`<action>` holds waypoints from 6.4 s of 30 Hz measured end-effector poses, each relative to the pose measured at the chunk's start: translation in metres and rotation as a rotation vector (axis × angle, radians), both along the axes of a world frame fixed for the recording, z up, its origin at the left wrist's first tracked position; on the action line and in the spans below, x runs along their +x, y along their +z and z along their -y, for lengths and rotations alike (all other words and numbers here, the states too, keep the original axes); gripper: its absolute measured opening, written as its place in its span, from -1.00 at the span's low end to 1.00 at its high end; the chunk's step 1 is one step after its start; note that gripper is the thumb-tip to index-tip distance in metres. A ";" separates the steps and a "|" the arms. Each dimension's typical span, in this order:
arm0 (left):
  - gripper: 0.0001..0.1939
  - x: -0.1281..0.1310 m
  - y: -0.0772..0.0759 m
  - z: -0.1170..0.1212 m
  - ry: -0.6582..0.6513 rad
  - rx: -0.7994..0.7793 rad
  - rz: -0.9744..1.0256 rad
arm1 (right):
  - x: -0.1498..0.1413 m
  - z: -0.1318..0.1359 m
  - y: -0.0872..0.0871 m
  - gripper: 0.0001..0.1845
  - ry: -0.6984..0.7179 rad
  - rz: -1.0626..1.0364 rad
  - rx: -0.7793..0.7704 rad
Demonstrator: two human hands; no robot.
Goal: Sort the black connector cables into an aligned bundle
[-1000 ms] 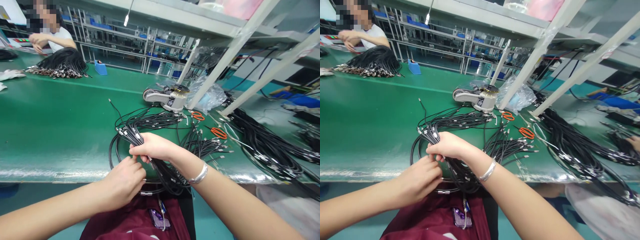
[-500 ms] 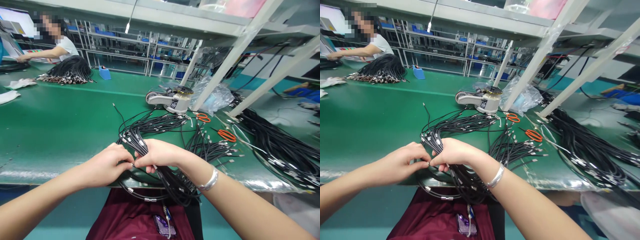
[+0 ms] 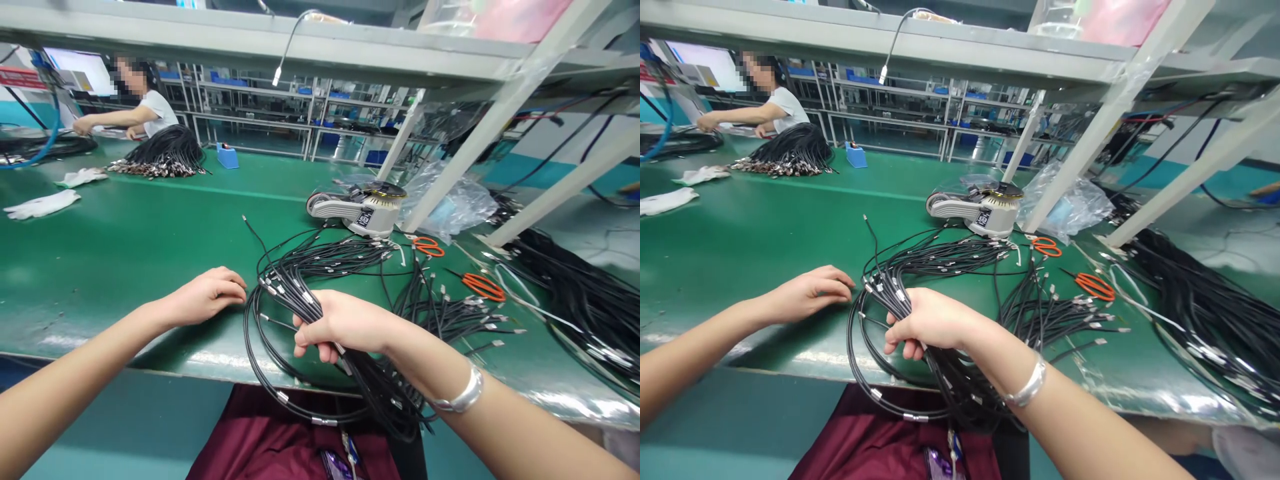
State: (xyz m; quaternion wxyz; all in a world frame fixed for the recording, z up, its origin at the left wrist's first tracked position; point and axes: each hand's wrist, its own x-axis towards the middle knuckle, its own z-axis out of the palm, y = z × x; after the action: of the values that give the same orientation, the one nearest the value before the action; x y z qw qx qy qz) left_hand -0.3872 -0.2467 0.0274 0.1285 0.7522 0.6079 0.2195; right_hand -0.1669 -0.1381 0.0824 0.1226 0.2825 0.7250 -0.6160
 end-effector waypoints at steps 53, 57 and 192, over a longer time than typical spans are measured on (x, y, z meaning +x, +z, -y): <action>-0.82 0.034 -0.021 -0.060 0.483 0.115 0.301 | 0.006 -0.005 -0.006 -0.65 -0.093 -0.067 -0.044; -0.89 0.026 -0.019 -0.069 0.391 -0.002 0.426 | 0.008 -0.004 -0.005 -0.64 -0.088 -0.072 -0.049; -0.59 0.200 -0.037 0.029 0.258 -0.324 1.690 | 0.000 -0.006 -0.018 -0.69 -0.121 -0.242 -0.423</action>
State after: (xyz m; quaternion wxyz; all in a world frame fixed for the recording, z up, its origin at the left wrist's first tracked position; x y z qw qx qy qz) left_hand -0.1870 -0.2755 -0.0093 0.6163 0.2347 0.4133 0.6279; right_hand -0.1671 -0.1317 0.0645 0.0542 0.2177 0.5711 -0.7896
